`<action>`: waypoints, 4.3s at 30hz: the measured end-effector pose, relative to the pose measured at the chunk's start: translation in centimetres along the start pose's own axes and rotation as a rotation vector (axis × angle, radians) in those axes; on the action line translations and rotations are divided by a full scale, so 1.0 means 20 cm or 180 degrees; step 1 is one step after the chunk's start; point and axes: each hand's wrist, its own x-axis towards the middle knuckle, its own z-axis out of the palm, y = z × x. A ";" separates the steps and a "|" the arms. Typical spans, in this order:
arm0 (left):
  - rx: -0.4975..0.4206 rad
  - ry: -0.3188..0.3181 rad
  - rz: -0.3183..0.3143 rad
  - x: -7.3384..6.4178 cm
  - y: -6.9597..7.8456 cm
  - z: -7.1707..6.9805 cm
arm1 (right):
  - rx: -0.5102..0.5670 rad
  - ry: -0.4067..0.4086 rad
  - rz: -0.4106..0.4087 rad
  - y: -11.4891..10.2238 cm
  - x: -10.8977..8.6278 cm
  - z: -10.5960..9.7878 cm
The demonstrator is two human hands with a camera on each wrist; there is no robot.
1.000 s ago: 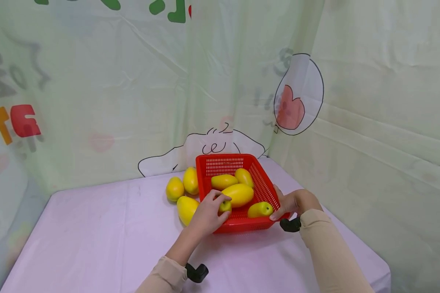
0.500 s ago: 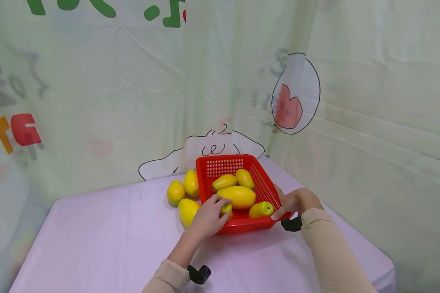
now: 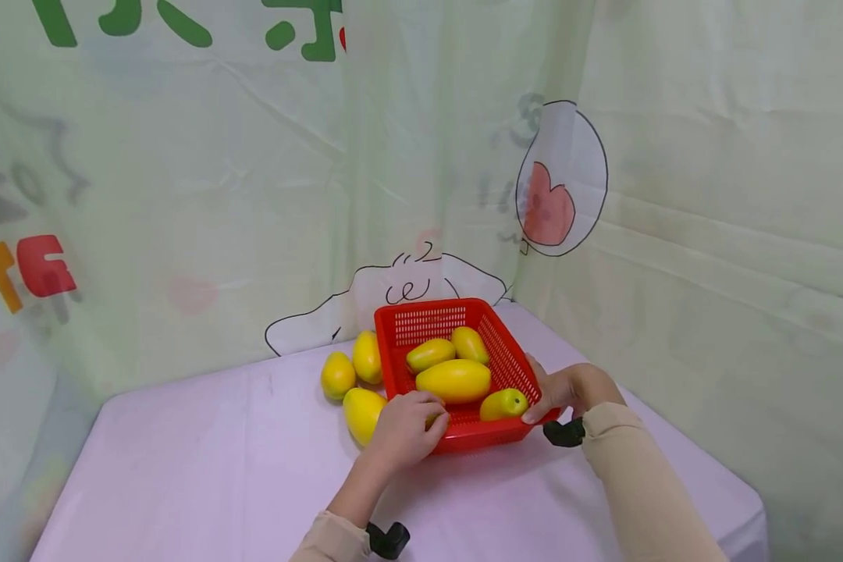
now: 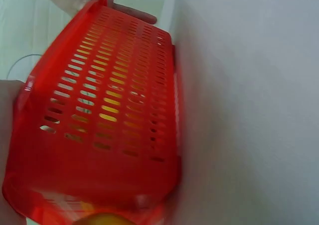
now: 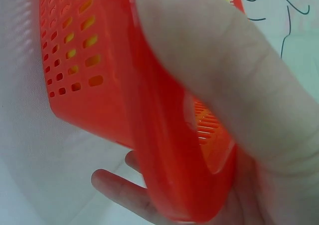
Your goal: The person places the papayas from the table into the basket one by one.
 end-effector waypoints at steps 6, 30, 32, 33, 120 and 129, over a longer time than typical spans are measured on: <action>0.0242 0.0139 0.0144 0.00 -0.02 0.03 | -0.0129 -0.0040 -0.0037 0.01 0.03 -0.01; -0.0930 0.0198 -0.0137 -0.01 -0.04 -0.01 | -0.0348 -0.0029 -0.0143 0.00 0.03 -0.02; -0.1316 0.0313 -0.0172 -0.01 -0.05 -0.03 | -0.0348 -0.0053 -0.0144 0.00 0.03 -0.01; -0.1419 0.0423 -0.0178 -0.01 -0.06 -0.05 | -0.0360 -0.0067 -0.0155 0.00 0.03 -0.01; -0.0873 0.0906 -0.1918 -0.15 -0.85 0.07 | -0.0239 -0.0253 -0.0329 0.05 0.13 0.00; -0.0895 0.0853 -0.1934 -0.16 -0.87 0.08 | -0.0326 -0.0264 -0.0372 0.04 0.14 -0.01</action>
